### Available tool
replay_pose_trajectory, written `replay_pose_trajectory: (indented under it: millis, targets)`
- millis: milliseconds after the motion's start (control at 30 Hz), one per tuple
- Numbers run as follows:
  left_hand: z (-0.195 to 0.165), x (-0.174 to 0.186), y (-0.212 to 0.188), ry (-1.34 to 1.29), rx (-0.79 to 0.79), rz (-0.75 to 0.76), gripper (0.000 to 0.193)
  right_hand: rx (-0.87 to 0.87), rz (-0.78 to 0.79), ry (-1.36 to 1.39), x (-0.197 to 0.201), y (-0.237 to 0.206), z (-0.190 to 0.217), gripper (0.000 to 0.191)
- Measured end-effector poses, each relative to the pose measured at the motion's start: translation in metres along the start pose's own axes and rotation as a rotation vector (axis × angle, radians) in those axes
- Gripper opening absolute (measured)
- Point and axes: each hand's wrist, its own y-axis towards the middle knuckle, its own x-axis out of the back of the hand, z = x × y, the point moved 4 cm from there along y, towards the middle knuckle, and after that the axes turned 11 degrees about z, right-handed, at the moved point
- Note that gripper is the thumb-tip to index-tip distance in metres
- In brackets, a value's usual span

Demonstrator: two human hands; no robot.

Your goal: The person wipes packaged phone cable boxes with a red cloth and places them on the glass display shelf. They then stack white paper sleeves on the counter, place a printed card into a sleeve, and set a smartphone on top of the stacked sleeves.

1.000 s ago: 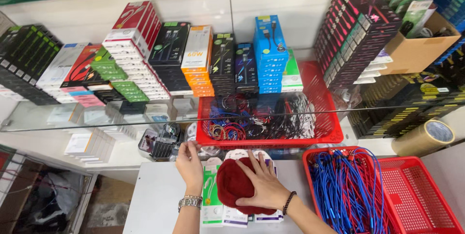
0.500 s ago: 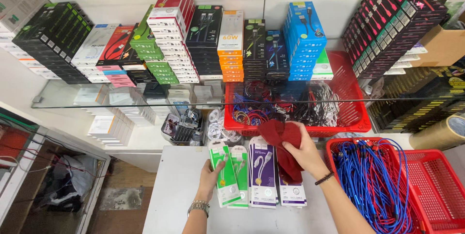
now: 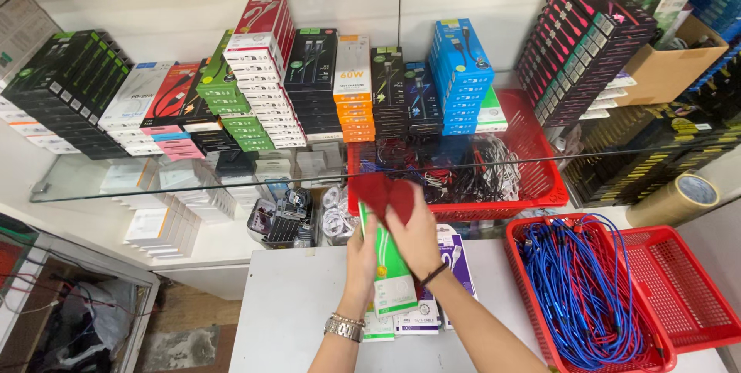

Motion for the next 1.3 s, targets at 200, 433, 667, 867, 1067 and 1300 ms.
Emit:
replay_pose_trajectory:
  millis: [200, 433, 667, 867, 1067, 1300]
  targets:
    - [-0.041, -0.027, -0.02, 1.009, -0.291, 0.008, 0.037, -0.063, 0.214, 0.8, 0.023, 0.016, -0.009, 0.049]
    - [-0.064, -0.065, -0.019, 0.957, -0.54, 0.02, 0.032, 0.053, 0.124, 0.863, 0.028, 0.032, -0.014, 0.04]
    - [-0.099, -0.081, 0.003, 0.545, -0.594, -0.085, 0.038, 0.243, -0.101, 0.605, 0.034, 0.023, -0.024, 0.039]
    - [-0.108, -0.071, 0.033, -0.119, -0.408, 0.007, 0.04, 0.216, 0.121, 0.308, 0.046, 0.01, -0.012, 0.047]
    - [-0.096, -0.088, 0.032, -0.25, -0.337, -0.012, 0.042, 0.255, 0.107, 0.221, 0.057, 0.023, -0.002, 0.051]
    - [-0.081, -0.058, 0.036, -0.697, -0.012, 0.15, 0.046, 0.047, 0.116, 0.002, 0.089, -0.014, 0.007, 0.064]
